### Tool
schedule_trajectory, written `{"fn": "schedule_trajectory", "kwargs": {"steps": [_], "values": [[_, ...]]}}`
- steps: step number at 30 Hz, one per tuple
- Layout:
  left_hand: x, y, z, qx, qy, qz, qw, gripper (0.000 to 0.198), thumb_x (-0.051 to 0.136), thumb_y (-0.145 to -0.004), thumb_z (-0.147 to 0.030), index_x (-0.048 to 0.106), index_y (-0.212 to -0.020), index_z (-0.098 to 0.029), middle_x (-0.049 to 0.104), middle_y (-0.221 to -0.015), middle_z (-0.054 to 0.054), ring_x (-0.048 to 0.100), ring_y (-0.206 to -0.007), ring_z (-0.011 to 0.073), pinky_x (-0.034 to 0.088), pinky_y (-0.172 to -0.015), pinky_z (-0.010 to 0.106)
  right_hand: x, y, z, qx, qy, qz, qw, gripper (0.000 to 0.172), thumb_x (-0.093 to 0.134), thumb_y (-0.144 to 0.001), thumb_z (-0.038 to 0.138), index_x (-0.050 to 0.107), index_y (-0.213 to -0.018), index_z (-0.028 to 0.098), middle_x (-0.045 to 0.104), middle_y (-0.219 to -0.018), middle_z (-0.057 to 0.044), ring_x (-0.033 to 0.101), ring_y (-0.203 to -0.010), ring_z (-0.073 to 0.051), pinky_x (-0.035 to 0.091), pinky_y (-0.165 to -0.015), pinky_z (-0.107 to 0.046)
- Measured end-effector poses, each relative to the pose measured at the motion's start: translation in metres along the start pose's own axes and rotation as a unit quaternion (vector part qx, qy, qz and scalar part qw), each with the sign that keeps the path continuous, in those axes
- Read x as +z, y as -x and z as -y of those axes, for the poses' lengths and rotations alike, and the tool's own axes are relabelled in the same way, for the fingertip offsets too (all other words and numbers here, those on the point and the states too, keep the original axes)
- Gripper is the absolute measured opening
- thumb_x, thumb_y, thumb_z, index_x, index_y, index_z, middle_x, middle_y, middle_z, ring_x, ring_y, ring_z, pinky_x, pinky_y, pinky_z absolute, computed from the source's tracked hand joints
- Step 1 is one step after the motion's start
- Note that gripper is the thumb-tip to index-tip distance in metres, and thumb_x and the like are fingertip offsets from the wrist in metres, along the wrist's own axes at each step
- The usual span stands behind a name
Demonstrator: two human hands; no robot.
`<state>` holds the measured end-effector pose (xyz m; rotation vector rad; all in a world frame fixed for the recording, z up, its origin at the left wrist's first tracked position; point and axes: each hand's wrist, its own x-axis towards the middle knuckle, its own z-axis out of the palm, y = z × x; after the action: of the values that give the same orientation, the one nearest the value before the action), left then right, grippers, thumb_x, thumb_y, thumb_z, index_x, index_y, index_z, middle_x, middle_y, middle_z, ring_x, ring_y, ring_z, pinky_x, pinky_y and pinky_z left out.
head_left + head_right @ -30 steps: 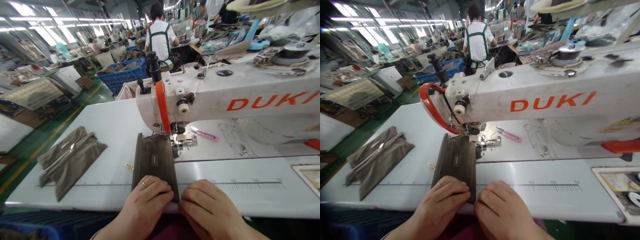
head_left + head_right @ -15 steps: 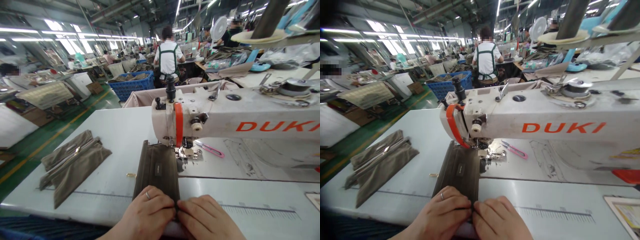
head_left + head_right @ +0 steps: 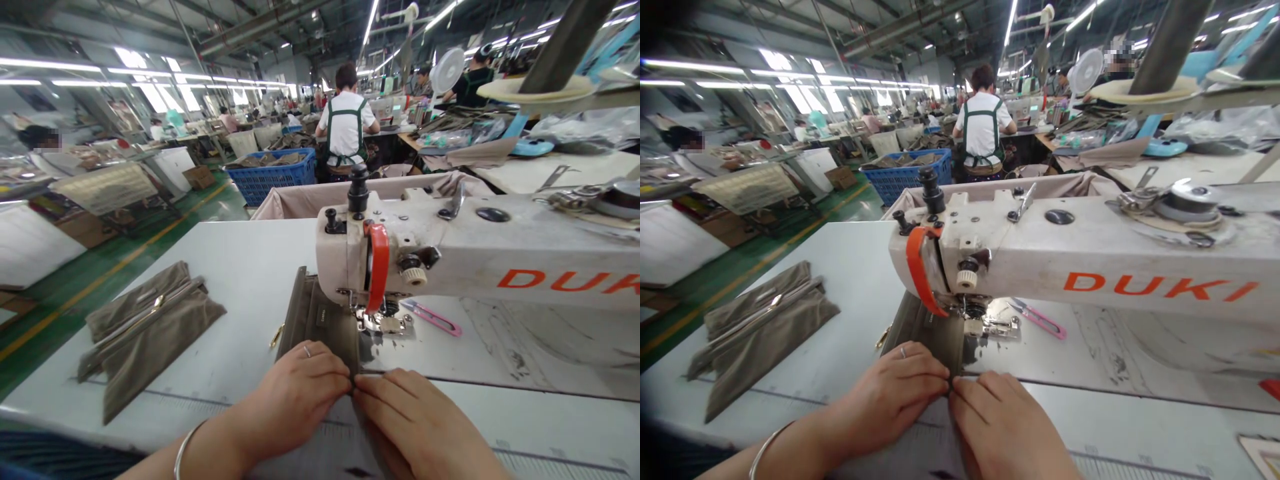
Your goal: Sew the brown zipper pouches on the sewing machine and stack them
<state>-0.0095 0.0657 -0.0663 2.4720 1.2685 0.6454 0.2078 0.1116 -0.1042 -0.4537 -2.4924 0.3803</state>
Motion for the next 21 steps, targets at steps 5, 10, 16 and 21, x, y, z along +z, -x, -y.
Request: {"fn": "schedule_trajectory", "kwargs": {"steps": [5,10,16,21], "values": [[-0.001,-0.011,0.014,0.010,-0.007,-0.009,1.000,0.019,0.048,-0.093,-0.010,0.065,-0.101,-0.015,0.066,-0.099,0.004,0.058,-0.093,0.0156,0.046,-0.089,0.031,-0.010,-0.019,-0.009,0.025,-0.002,0.074,0.997,0.027,0.062,-0.080,0.008,0.064,-0.106,0.017,0.067,-0.105,-0.004,0.058,-0.086,-0.022,0.051,-0.077,-0.037],[-0.003,-0.023,0.029,0.016,-0.033,0.007,0.999,0.017,0.049,-0.095,-0.013,0.065,-0.101,-0.016,0.067,-0.097,0.002,0.060,-0.092,0.0144,0.045,-0.093,0.032,-0.012,-0.029,-0.023,0.033,-0.018,0.095,0.995,0.027,0.058,-0.083,0.008,0.062,-0.108,0.018,0.066,-0.107,-0.003,0.059,-0.092,-0.022,0.051,-0.083,-0.040],[-0.002,-0.023,0.034,0.029,-0.103,-0.001,0.994,0.019,0.043,-0.096,-0.011,0.059,-0.106,-0.014,0.066,-0.103,0.005,0.059,-0.095,0.0173,0.048,-0.090,0.032,-0.007,-0.025,-0.034,0.037,-0.040,0.042,0.998,0.022,0.047,-0.092,0.012,0.061,-0.108,0.018,0.064,-0.105,-0.006,0.057,-0.094,-0.023,0.049,-0.083,-0.043],[0.002,-0.022,0.033,0.031,-0.137,-0.046,0.989,0.019,0.045,-0.096,-0.014,0.059,-0.109,-0.016,0.064,-0.100,0.006,0.059,-0.093,0.0184,0.049,-0.086,0.033,-0.008,-0.025,-0.033,0.043,-0.025,0.059,0.997,0.023,0.047,-0.092,0.011,0.062,-0.108,0.018,0.063,-0.102,-0.007,0.057,-0.095,-0.024,0.048,-0.082,-0.042]]}}
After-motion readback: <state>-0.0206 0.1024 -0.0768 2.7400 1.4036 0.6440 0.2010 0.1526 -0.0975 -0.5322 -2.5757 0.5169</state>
